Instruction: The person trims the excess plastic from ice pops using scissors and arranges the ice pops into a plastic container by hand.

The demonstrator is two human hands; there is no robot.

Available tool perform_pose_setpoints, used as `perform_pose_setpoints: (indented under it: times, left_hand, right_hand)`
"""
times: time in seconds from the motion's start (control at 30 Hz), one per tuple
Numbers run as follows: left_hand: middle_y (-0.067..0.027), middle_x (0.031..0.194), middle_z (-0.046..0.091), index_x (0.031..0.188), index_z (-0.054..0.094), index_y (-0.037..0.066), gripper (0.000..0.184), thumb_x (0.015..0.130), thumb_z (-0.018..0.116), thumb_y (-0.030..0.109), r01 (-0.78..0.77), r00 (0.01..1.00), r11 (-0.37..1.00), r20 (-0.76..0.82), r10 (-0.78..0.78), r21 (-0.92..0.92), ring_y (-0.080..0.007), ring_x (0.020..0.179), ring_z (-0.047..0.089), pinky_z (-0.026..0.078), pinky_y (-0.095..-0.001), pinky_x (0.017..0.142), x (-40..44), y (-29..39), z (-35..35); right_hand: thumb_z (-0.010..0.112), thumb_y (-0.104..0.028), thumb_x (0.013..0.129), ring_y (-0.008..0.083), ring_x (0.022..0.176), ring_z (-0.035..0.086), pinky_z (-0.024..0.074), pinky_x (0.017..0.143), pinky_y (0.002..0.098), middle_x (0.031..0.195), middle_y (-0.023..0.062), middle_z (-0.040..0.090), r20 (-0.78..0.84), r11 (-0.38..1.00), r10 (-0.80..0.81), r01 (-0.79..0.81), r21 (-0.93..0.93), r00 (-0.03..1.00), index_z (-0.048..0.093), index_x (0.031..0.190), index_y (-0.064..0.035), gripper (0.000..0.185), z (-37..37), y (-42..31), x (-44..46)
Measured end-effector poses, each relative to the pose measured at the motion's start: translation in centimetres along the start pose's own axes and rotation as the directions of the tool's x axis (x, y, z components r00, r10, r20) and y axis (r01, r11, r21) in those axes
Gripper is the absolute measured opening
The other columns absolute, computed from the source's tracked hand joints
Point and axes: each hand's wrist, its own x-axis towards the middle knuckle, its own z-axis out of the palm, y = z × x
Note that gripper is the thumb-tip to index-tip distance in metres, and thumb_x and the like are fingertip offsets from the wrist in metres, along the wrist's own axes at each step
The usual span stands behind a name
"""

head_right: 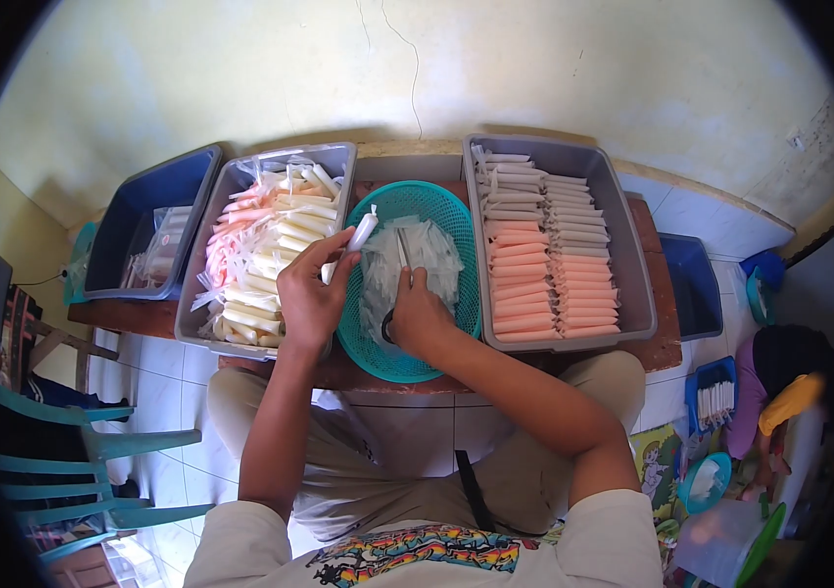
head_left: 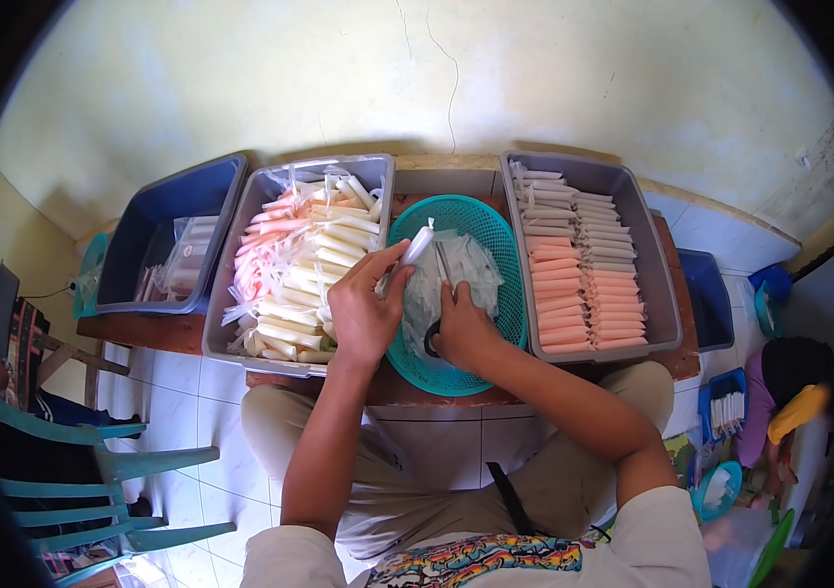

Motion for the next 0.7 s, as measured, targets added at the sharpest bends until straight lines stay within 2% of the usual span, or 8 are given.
perform_pose_setpoints:
  times: [0.13, 0.2, 0.3, 0.4, 0.47, 0.5, 0.57, 0.7]
  left_hand:
    - [-0.0143, 0.104, 0.080, 0.124, 0.078, 0.007, 0.036, 0.089, 0.082, 0.001, 0.006, 1.000, 0.999, -0.012, -0.006, -0.052, -0.0254, 0.089, 0.080, 0.062, -0.0374, 0.075, -0.1, -0.3, 0.5]
    - [-0.0152, 0.106, 0.081, 0.127, 0.076, 0.006, 0.038, 0.090, 0.081, 0.001, 0.018, 1.000, 0.997, 0.010, -0.017, -0.078, -0.0245, 0.094, 0.080, 0.063, -0.0358, 0.079, -0.1, -0.3, 0.6]
    - [-0.0158, 0.110, 0.081, 0.132, 0.074, 0.005, 0.041, 0.092, 0.080, -0.001, 0.038, 0.999, 0.991, 0.043, -0.033, -0.129, -0.0232, 0.101, 0.080, 0.064, -0.0345, 0.084, -0.1, -0.1, 0.7]
    - [-0.0145, 0.111, 0.079, 0.138, 0.070, 0.004, 0.048, 0.091, 0.079, -0.003, 0.070, 0.996, 0.981, 0.069, -0.059, -0.180, -0.0218, 0.102, 0.078, 0.066, -0.0355, 0.084, -0.1, 0.3, 0.8]
    - [-0.0135, 0.111, 0.078, 0.142, 0.066, 0.004, 0.054, 0.091, 0.079, -0.005, 0.093, 0.993, 0.975, 0.085, -0.077, -0.203, -0.0209, 0.102, 0.077, 0.066, -0.0361, 0.083, -0.1, 0.7, 0.8]
    - [-0.0124, 0.111, 0.076, 0.148, 0.060, 0.005, 0.061, 0.091, 0.078, -0.007, 0.125, 0.989, 0.964, 0.111, -0.101, -0.234, -0.0197, 0.103, 0.075, 0.066, -0.0363, 0.085, -0.1, 1.0, 0.8]
    - [-0.0114, 0.110, 0.075, 0.154, 0.055, 0.006, 0.069, 0.091, 0.078, -0.008, 0.149, 0.983, 0.953, 0.140, -0.115, -0.263, -0.0185, 0.103, 0.073, 0.066, -0.0364, 0.086, 0.0, 1.3, 1.1]
    - [-0.0116, 0.111, 0.072, 0.163, 0.041, 0.007, 0.082, 0.092, 0.077, -0.009, 0.183, 0.975, 0.912, 0.189, -0.119, -0.368, -0.0186, 0.106, 0.072, 0.063, -0.0354, 0.091, -0.3, 1.9, 2.6]
  right_hand:
    - [0.075, -0.015, 0.086, 0.0558, 0.105, 0.068, 0.0586, 0.092, 0.0558, 0.137, 0.0326, 0.042, 0.001, 0.999, -0.030, 0.030, 0.027, 1.000, 0.028, 0.154, 0.0168, 0.088, 0.4, 0.5, 0.1]
    - [0.079, -0.019, 0.086, 0.0572, 0.106, 0.067, 0.0587, 0.093, 0.0562, 0.137, 0.0334, 0.042, 0.006, 0.999, -0.041, 0.041, 0.027, 0.999, 0.026, 0.156, 0.0173, 0.095, 0.1, 0.5, 0.0]
    - [0.074, -0.014, 0.088, 0.0544, 0.103, 0.069, 0.0586, 0.092, 0.0545, 0.134, 0.0312, 0.047, 0.021, 0.997, -0.057, 0.056, 0.045, 0.998, 0.034, 0.151, 0.0150, 0.080, -0.9, 0.4, -0.9]
    - [0.078, -0.021, 0.090, 0.0503, 0.102, 0.070, 0.0595, 0.088, 0.0519, 0.124, 0.0290, 0.056, -0.113, 0.969, -0.224, 0.233, 0.076, 0.968, 0.046, 0.149, 0.0104, 0.074, -2.2, 1.2, -1.6]
    - [0.076, -0.017, 0.093, 0.0382, 0.097, 0.073, 0.0600, 0.084, 0.0457, 0.112, 0.0233, 0.065, -0.252, 0.894, -0.350, 0.402, 0.198, 0.902, 0.057, 0.142, 0.0049, 0.057, -4.4, 1.1, -2.2]
    - [0.076, -0.017, 0.093, 0.0382, 0.097, 0.073, 0.0600, 0.084, 0.0457, 0.112, 0.0233, 0.065, -0.257, 0.894, -0.350, 0.403, 0.196, 0.901, 0.057, 0.142, 0.0049, 0.057, -5.3, 1.0, -2.6]
    - [0.078, -0.015, 0.094, 0.0273, 0.094, 0.075, 0.0600, 0.078, 0.0397, 0.111, 0.0182, 0.071, -0.297, 0.817, -0.299, 0.404, 0.411, 0.907, 0.062, 0.135, 0.0013, 0.048, -6.8, 1.0, -3.2]
    - [0.081, -0.018, 0.093, 0.0231, 0.094, 0.076, 0.0599, 0.074, 0.0364, 0.117, 0.0151, 0.074, -0.398, 0.795, -0.306, 0.462, 0.392, 0.865, 0.066, 0.130, -0.0012, 0.043, -7.8, 2.1, -3.9]
